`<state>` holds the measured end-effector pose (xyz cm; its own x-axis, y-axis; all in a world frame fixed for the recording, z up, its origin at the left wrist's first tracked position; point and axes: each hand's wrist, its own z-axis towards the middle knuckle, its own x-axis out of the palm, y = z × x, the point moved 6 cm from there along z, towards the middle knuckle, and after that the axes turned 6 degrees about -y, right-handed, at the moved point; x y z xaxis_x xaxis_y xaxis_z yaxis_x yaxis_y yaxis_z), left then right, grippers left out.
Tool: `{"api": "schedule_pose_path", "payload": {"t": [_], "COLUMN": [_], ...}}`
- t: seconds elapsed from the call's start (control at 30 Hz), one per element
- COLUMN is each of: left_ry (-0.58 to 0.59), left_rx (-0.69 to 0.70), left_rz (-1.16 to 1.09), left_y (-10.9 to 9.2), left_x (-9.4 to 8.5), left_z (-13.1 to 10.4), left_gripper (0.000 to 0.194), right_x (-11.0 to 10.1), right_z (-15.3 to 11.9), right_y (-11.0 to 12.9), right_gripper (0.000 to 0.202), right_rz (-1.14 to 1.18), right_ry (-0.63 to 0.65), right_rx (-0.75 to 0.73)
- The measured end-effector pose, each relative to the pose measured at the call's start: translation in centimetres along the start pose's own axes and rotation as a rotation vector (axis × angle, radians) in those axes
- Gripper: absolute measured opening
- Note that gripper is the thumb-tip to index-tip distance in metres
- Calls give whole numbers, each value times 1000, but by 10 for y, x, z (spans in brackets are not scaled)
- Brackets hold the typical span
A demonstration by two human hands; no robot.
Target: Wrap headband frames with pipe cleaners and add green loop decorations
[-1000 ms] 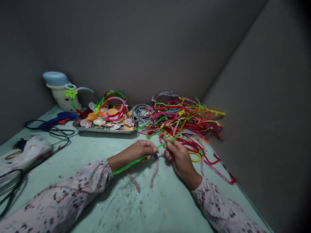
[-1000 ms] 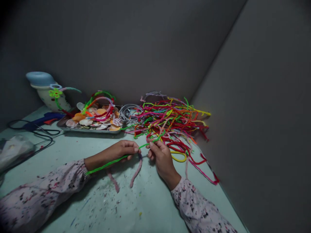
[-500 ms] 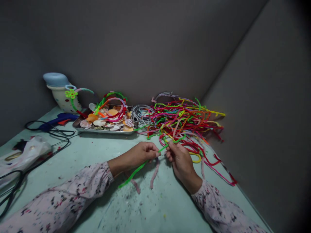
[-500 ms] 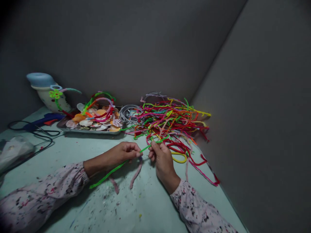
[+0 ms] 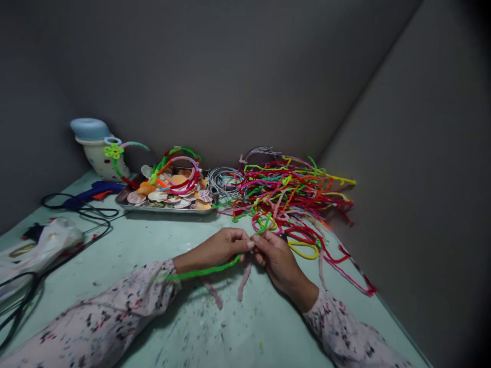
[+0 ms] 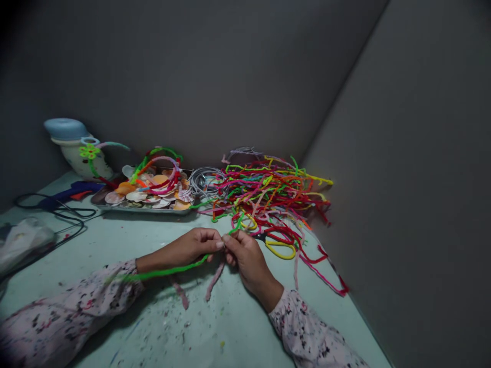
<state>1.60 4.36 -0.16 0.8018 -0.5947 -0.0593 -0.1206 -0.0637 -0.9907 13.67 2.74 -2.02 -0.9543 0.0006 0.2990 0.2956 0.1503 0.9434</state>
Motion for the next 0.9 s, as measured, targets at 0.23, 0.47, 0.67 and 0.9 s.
{"api": "schedule_pose_path", "payload": {"t": [0.23,0.47,0.67,0.9], "left_ry": [32,-54,-234,-208], "left_rx": [-72,11,191,136], "left_rz": [57,109,494,415], "left_y": [5,7,-15,-10], "left_x": [0,-4,-5,-8], "left_z": [0,5,-3,0], "left_gripper": [40,35,19,21], "right_x": [-12,-19,-23,-22], "right_z": [6,9,6,9], "right_y": [11,10,9,5], "right_gripper": [25,31,34,32], "right_rz": [73,44,43,82], "right_ry": [-75,-183,-289,-232], "right_rx": [-56,-78,-27,55]}}
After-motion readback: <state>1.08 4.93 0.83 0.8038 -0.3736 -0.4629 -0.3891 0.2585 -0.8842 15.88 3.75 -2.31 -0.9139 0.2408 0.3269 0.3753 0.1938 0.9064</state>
